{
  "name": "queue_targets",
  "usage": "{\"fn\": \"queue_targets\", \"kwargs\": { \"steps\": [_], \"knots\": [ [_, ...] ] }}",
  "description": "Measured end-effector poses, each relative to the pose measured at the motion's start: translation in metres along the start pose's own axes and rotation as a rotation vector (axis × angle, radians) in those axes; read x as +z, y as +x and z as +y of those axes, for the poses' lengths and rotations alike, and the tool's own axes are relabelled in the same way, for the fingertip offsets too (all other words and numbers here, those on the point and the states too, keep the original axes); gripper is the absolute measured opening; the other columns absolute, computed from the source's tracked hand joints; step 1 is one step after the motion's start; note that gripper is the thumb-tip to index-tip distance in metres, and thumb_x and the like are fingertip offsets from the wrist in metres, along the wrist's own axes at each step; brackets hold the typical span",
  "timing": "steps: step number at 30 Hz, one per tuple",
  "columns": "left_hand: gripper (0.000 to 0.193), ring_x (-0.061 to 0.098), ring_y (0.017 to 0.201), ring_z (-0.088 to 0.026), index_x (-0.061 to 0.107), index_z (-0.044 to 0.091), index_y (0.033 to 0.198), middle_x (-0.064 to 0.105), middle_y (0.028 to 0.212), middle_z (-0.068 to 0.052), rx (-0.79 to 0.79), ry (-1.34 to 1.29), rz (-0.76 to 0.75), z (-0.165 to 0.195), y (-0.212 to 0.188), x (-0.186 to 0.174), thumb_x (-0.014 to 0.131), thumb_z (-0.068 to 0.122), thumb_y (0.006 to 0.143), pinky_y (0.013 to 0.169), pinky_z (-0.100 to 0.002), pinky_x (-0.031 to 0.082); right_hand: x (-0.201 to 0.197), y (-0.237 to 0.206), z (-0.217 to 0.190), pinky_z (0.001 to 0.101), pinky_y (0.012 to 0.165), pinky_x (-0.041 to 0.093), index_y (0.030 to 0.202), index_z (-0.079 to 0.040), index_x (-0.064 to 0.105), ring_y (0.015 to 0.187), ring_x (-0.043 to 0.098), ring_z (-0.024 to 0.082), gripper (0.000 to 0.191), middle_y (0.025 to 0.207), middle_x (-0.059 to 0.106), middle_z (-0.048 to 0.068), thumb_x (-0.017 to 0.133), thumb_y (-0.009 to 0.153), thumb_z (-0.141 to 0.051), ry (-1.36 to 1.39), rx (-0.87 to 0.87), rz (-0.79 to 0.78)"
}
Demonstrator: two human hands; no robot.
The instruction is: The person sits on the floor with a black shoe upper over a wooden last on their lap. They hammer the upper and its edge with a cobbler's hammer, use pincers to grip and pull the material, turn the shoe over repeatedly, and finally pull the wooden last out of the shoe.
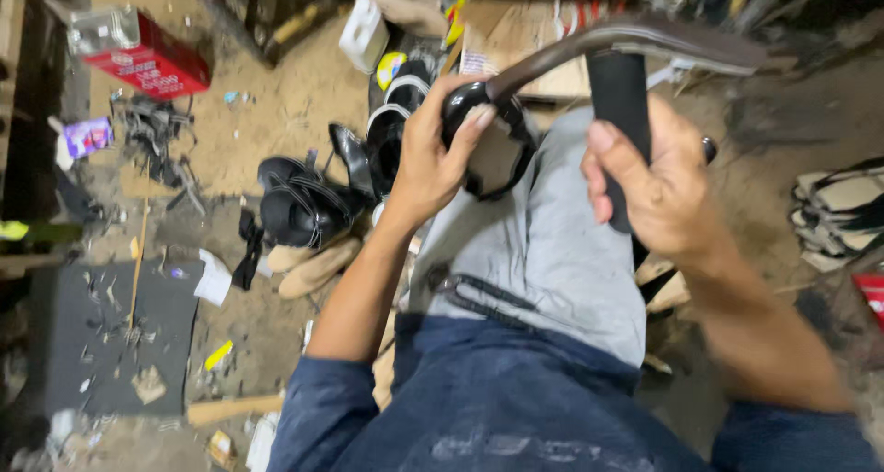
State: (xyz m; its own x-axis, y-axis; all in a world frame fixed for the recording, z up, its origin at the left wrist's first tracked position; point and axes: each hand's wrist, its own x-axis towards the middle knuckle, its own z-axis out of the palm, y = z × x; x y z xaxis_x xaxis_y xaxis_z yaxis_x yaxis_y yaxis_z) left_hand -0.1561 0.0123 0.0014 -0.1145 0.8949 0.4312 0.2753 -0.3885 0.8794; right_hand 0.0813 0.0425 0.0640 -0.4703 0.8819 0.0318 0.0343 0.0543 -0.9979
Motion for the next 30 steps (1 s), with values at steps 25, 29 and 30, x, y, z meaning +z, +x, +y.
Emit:
{"fn": "queue_targets", "kwargs": {
  "steps": [25,29,30],
  "knots": [
    [0.033,0.065,0.114,-0.015,0.058,0.0,0.132,0.073,0.124,-0.011,-0.162,-0.281,0.126,-0.006,0.059,-0.009,0.06,0.023,0.108,0.107,-0.03,0.05,-0.045,-0.023,0.089,0.0275,0.048,0.043,0.114,-0.003,0.058,0.049,0.051,0.01,0.03,0.065,0.056,0.002,0.049,0.104,-0.03,-0.083,0.051,-0.183],
    [0.036,0.066,0.111,-0.014,0.061,0.0,0.132,0.074,0.12,-0.01,-0.173,-0.271,0.145,-0.013,0.066,-0.014,0.064,0.024,0.105,0.104,-0.029,0.051,-0.089,-0.068,0.144,0.0304,0.053,0.048,0.095,0.001,0.065,0.054,0.058,0.017,0.024,0.063,0.057,0.004,0.057,0.096,-0.022,-0.416,0.14,-0.456],
    [0.036,0.067,0.111,-0.014,0.061,0.0,0.131,0.074,0.119,-0.01,-0.162,-0.262,0.152,-0.015,0.067,-0.015,0.064,0.024,0.105,0.104,-0.029,0.051,-0.092,-0.073,0.149,0.0323,0.058,0.048,0.089,0.002,0.062,0.057,0.055,0.02,0.032,0.064,0.054,0.008,0.057,0.101,-0.027,-0.53,0.182,-0.565]
  ]
}}
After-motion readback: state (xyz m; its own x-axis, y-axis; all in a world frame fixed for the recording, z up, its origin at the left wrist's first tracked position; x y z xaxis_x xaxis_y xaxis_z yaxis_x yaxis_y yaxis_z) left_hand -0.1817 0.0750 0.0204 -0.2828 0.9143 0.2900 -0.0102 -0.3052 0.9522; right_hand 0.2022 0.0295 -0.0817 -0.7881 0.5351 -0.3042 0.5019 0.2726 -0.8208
